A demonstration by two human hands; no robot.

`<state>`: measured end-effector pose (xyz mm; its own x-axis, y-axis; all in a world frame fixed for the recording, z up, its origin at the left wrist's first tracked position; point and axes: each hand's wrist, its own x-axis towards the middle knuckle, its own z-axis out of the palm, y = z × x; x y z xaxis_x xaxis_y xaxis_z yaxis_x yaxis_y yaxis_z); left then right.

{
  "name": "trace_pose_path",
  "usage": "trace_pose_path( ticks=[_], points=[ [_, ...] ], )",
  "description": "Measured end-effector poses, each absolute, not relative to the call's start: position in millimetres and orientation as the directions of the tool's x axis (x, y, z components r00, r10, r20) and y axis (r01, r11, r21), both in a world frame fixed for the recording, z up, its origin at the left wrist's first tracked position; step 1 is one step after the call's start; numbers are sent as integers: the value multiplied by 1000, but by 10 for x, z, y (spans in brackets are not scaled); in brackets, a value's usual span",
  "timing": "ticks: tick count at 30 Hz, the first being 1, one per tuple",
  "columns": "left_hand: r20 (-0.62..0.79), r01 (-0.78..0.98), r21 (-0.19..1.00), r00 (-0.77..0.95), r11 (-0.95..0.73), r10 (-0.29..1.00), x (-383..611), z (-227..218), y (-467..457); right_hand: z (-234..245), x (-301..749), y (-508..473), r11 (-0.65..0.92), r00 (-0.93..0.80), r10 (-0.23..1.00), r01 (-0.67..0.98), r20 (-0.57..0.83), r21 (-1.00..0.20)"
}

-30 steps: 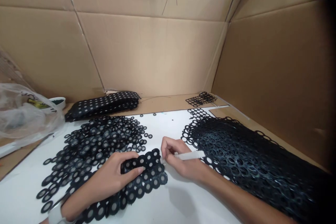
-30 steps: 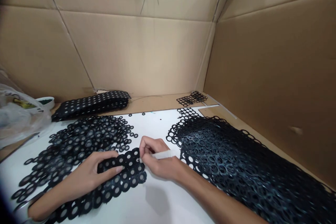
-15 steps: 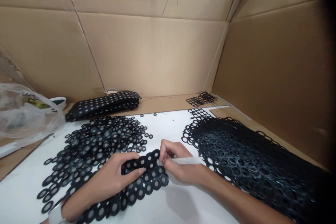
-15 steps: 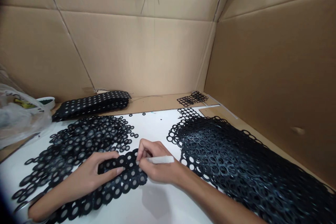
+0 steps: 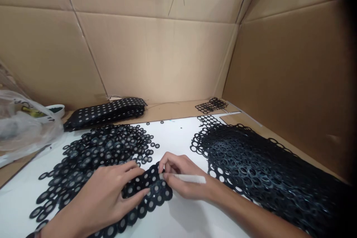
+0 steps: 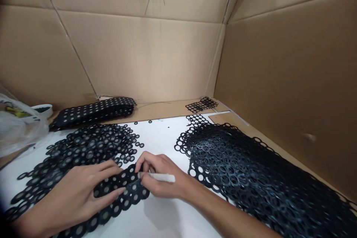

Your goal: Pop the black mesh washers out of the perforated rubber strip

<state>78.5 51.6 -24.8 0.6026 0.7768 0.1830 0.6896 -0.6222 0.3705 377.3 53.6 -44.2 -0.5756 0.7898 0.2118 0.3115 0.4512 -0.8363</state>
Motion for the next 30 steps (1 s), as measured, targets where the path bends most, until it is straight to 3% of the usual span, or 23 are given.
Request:
trace_pose_path(
  ticks=[3,17,30],
  points=[
    [235,707,316,588,-633,774,802,-219,491,-424,3765,524,459,-579,787,322,211,-828],
    [20,663,658,458,-357,889,871,-388,554,-436,3724,471,458,-567,789,284,238,-842],
    [62,625,747,272,-226,960,868,-661,637,-476,3749,533,432,-464,859,425,218,-795]
  ],
)
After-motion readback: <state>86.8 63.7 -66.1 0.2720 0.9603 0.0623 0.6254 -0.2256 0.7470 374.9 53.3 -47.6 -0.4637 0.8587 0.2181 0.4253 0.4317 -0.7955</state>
